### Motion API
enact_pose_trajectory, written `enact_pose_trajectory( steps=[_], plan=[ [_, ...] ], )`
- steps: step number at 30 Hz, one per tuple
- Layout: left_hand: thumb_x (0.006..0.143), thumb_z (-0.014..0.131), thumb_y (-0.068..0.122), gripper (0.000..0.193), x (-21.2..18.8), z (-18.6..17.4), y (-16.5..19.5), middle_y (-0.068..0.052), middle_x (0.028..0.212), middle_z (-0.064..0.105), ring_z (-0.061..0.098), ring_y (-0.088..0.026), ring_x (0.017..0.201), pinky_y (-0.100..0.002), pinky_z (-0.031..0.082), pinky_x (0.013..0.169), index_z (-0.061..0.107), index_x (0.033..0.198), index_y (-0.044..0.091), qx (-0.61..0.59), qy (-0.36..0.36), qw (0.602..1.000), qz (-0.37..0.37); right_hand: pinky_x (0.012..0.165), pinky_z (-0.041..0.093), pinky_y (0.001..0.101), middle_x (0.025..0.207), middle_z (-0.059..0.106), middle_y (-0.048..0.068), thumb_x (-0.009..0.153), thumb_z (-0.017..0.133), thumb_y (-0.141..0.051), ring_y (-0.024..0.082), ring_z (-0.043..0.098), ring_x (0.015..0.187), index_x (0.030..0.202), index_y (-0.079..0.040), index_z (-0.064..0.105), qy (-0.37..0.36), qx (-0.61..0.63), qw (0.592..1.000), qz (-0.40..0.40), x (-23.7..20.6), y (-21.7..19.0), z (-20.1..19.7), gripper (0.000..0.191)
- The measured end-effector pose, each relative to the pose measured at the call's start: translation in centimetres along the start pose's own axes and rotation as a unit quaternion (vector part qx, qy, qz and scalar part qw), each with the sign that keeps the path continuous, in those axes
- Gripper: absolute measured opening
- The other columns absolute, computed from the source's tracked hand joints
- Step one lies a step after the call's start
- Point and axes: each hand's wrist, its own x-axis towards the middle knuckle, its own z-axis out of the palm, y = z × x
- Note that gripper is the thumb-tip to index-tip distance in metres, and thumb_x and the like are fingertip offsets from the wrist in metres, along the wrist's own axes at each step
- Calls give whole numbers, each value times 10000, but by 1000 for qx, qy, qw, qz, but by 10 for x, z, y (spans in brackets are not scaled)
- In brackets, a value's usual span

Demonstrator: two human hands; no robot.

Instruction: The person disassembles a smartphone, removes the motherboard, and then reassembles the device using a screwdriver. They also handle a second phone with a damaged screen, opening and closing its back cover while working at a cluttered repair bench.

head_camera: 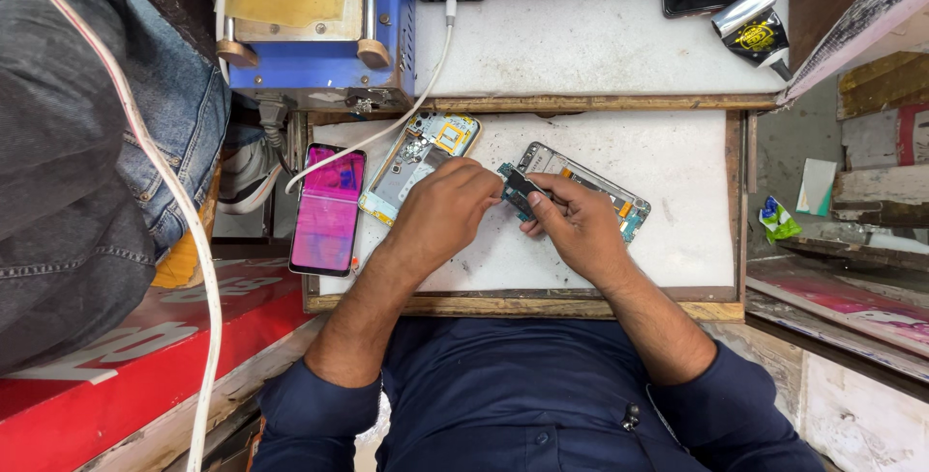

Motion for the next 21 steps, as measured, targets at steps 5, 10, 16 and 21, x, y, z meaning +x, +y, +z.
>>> enact_pose_trajectory(
  steps=[5, 10, 16, 21],
  plan=[
    [915, 734, 3, 104, -10, -13, -18, -106, 988, 713, 687, -289, 991, -396, 572, 878, 680, 997, 37, 26, 81, 996, -40, 699, 657, 279, 999, 755, 152, 1044, 556, -122, 179, 771, 850, 1305, 56, 596, 0, 61, 998, 0, 1, 5, -2, 318],
    [869, 766, 45, 168, -20, -29, -27, -132, 1051, 738, 691, -347, 1017, -440, 564, 877, 704, 1026, 43, 114, 128, 982, -75, 750, 659, 317, 1027, 742, 170, 1051, 535, -95, 225, 773, 903, 1308, 50, 528, -5, 140, 990, 7, 4, 12, -3, 295],
    [919, 777, 158, 250, -26, -8, -1, -110, 1022, 767, 733, -264, 939, -370, 580, 819, 707, 1149, 88, -10, 112, 978, -174, 833, 656, 318, 1168, 715, 190, 1070, 507, -62, 230, 761, 1013, 1240, -8, 481, -16, 195, 980, -20, 3, 22, -9, 180],
    [1029, 655, 153, 330, -21, 28, 18, -103, 1016, 767, 709, -116, 933, -251, 571, 788, 604, 1338, 49, -440, 28, 853, -278, 830, 600, 258, 1434, 634, 211, 972, 607, 78, 150, 687, 1024, 1067, -15, 609, 9, 142, 977, -160, -5, 30, -8, 133]
  ],
)
